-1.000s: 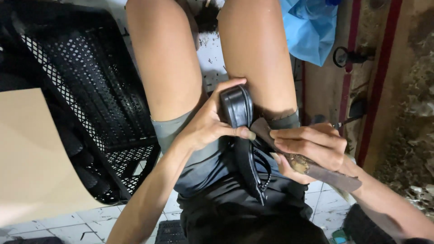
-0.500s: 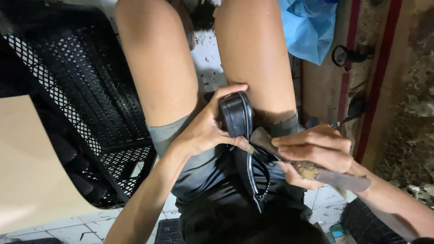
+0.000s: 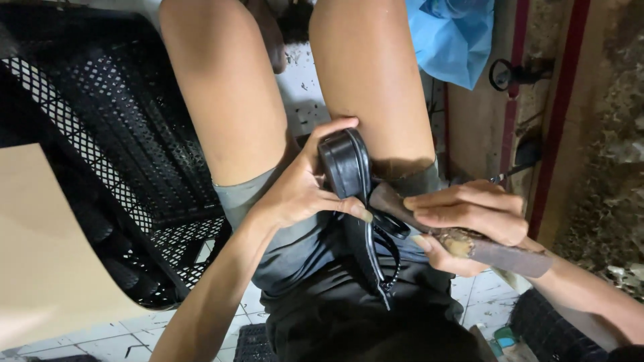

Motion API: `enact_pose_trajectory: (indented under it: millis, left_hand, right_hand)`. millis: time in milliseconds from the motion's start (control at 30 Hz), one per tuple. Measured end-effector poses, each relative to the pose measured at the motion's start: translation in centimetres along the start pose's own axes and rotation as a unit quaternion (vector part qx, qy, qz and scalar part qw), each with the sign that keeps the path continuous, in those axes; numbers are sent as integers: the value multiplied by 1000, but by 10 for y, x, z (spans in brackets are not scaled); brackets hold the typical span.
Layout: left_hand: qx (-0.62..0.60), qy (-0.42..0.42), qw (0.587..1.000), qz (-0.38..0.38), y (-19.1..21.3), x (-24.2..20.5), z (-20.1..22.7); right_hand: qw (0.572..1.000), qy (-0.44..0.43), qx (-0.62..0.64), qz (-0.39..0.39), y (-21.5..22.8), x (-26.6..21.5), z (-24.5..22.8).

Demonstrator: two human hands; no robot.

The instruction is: The person uses a flat metal tool to scrape and smooth the sole of a black sandal, then places it in a wooden crate. They pick up another sandal, scrape its pink insole, insert a wooden stick, and place it in the crate. Finally, they pick up a third sandal and inspect its sole.

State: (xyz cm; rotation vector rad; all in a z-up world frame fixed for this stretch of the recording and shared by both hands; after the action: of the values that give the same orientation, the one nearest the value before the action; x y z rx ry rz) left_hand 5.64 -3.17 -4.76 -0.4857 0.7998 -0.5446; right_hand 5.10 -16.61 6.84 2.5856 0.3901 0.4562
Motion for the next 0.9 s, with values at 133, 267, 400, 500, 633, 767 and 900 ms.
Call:
enact_pose_trajectory:
  millis: [133,267,400,500,633,767,900]
  left_hand:
    - [-2,18,1000,5,0,-2,-1]
    - [-30,37,999,-2,-1,-2,-3]
    - [-42,4,999,-33,1,0,-2]
    - [-44,-17,998,-28,2,0,1]
    - [-16,-58,996,-62,1,2,1]
    - [30,-21,999,-9,8,5,3]
    - [31,-57,998,7,10,6,5]
  right_hand:
    - [999,30,10,-10,-1,4,-8]
    - [998,-40,13,-43,-3,-15,10]
    - [997,-72,5,-28,-3,1,3]
    - [1000,2,5,14,-7,1,0]
    - [951,-187,171,-176,-18,-45,43]
    - [978,-98,89,-161,-18,-26,31]
    - [991,-3,-5,-136,-11,-11,13]
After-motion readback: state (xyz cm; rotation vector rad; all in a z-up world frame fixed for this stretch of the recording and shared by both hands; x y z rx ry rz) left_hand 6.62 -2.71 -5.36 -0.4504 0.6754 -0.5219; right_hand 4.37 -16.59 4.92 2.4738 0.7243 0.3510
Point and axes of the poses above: each hand's wrist, its own x-axis towards the middle knuckle, its own y-axis out of the back of the hand, z = x × y, the point moved 8 cm from there along x, towards the middle knuckle, and after that the axes turned 8 degrees about -x, right-handed, at the moved point
